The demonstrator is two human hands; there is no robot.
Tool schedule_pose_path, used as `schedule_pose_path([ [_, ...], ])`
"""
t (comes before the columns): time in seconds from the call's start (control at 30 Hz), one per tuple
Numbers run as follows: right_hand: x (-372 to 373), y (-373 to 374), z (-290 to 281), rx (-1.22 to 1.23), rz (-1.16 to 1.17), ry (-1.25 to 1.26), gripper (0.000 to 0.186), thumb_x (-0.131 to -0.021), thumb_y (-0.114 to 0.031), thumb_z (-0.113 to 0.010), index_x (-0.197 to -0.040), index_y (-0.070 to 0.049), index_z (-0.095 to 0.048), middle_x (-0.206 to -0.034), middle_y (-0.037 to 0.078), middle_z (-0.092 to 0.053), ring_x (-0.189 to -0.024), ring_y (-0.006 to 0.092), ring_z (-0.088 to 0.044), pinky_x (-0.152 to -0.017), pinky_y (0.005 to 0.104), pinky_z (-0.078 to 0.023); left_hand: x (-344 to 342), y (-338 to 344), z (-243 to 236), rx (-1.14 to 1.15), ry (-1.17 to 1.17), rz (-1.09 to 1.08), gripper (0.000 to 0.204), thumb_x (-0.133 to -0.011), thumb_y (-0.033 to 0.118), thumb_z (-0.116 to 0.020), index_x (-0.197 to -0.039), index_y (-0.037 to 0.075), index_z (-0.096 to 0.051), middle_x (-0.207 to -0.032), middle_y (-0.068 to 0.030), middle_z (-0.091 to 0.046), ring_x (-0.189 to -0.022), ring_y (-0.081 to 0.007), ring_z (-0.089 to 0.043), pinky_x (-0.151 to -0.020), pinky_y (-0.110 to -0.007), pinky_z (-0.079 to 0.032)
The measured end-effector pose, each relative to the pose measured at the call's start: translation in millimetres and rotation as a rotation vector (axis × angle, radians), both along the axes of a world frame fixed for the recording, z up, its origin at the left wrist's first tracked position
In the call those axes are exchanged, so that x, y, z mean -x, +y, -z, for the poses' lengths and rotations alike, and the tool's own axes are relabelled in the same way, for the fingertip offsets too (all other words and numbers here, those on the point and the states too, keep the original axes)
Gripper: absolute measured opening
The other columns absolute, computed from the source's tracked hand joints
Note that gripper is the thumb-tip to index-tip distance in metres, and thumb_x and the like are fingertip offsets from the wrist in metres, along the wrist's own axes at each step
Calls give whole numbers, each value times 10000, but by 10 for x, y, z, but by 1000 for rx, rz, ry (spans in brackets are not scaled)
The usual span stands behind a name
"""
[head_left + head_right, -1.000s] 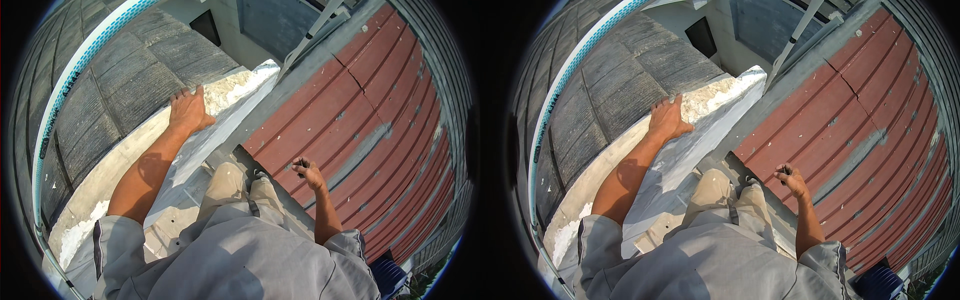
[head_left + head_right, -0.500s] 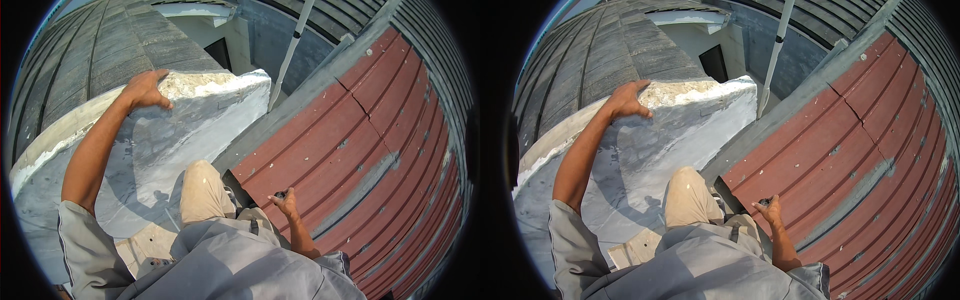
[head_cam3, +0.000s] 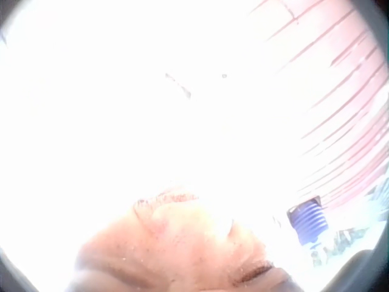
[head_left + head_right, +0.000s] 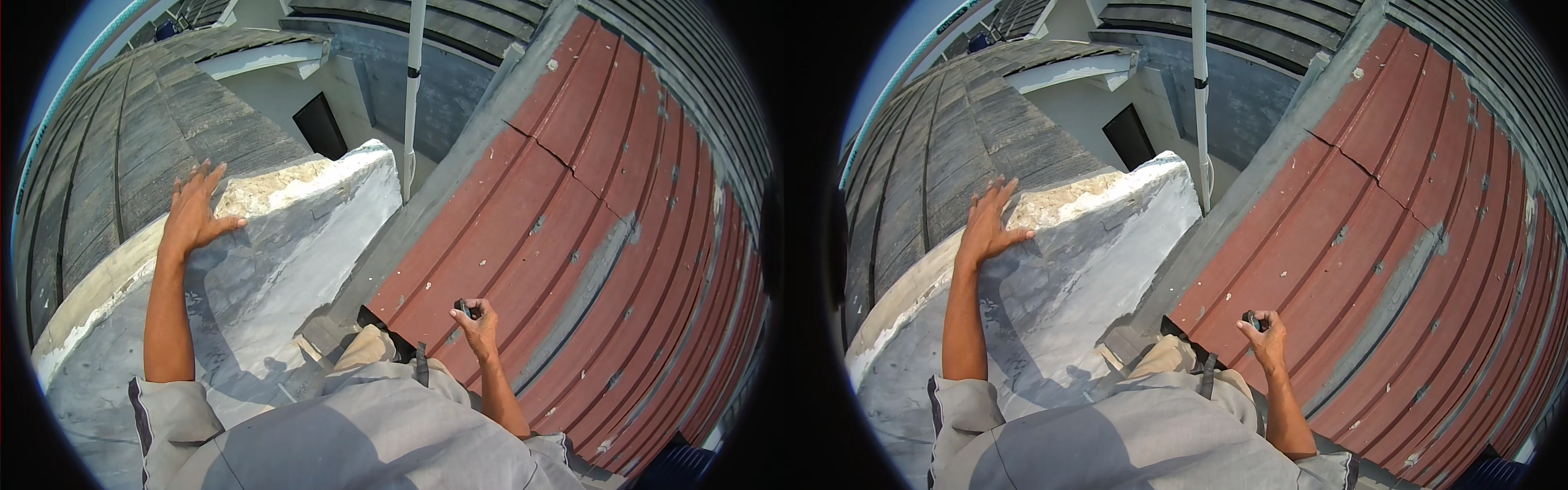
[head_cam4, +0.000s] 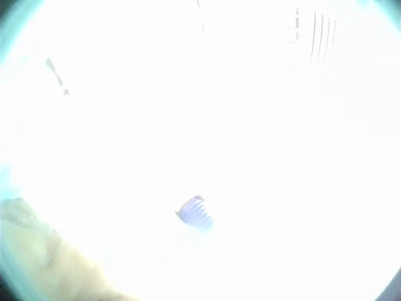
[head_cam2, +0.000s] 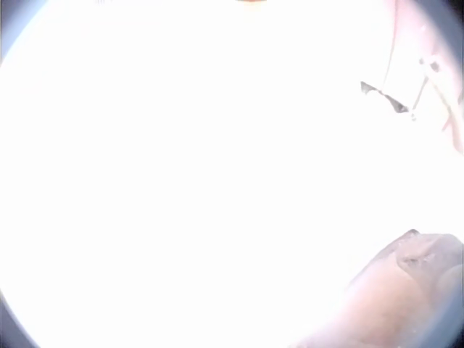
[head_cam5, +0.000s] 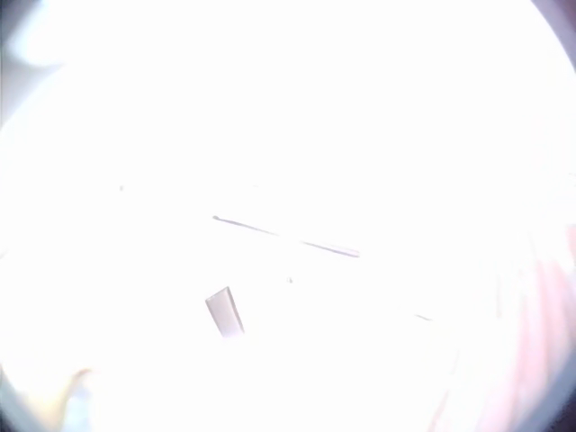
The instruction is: Secure a white cable to a PVC pipe structure on a roof using black electrical tape.
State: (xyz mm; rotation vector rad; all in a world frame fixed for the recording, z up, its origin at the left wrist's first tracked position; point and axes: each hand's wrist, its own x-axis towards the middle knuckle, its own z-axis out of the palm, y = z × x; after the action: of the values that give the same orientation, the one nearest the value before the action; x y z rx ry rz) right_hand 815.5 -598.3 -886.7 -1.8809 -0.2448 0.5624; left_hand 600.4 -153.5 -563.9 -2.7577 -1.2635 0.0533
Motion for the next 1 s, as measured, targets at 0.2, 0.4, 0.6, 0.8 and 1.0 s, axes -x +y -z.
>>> schedule_pose_path([
  [0.2, 21, 725, -229, -153, 7, 26, 342, -839, -180, -897, -1014, -6, -660, -1055, 67, -675, -907, 122, -618, -797, 276, -540, -407, -579, 628, 303, -809, 522, 409, -870, 144, -796, -1236, -5, -694, -1207, -193, -697, -1127, -346, -666, -993, -422, -512],
  [0.4, -133, 1436, -802, -386, -180, -165, 359, -798, -182, -922, -1014, -15, -689, -1308, 175, -649, -1122, 247, -668, -912, 351, -574, -1337, -784, 1849, 1489, -769, 278, 371, -1038, 150, -657, -1337, -66, -633, -1273, -153, -698, -1189, -196, -666, -1049, -332, -521],
  [0.6, -303, 1482, -936, -339, -186, -282, 413, -761, -185, -939, -1044, -13, -691, -1334, 201, -633, -1168, 298, -668, -929, 374, -583, -1717, -975, 2027, 1551, -608, 397, 400, -1023, 150, -663, -1356, -69, -627, -1248, -170, -719, -1123, -202, -694, -1000, -334, -545],
  [0.8, -498, 1260, -848, -316, -141, -288, 410, -755, -179, -941, -1024, -1, -688, -1318, 211, -642, -1163, 316, -670, -916, 397, -581, -1927, -1365, 2118, 1259, -756, 514, 234, -968, 115, -695, -1137, -41, -740, -1086, -142, -746, -988, -221, -728, -884, -344, -576],
  [1.0, -681, 1137, -653, -296, -172, -389, 398, -758, -153, -932, -1017, 11, -677, -1314, 206, -644, -1147, 335, -674, -912, 403, -582, -2106, -1605, 2253, 969, -775, 574, 148, -926, 52, -674, -1017, -42, -742, -1010, -149, -746, -884, -248, -733, -795, -364, -579],
])
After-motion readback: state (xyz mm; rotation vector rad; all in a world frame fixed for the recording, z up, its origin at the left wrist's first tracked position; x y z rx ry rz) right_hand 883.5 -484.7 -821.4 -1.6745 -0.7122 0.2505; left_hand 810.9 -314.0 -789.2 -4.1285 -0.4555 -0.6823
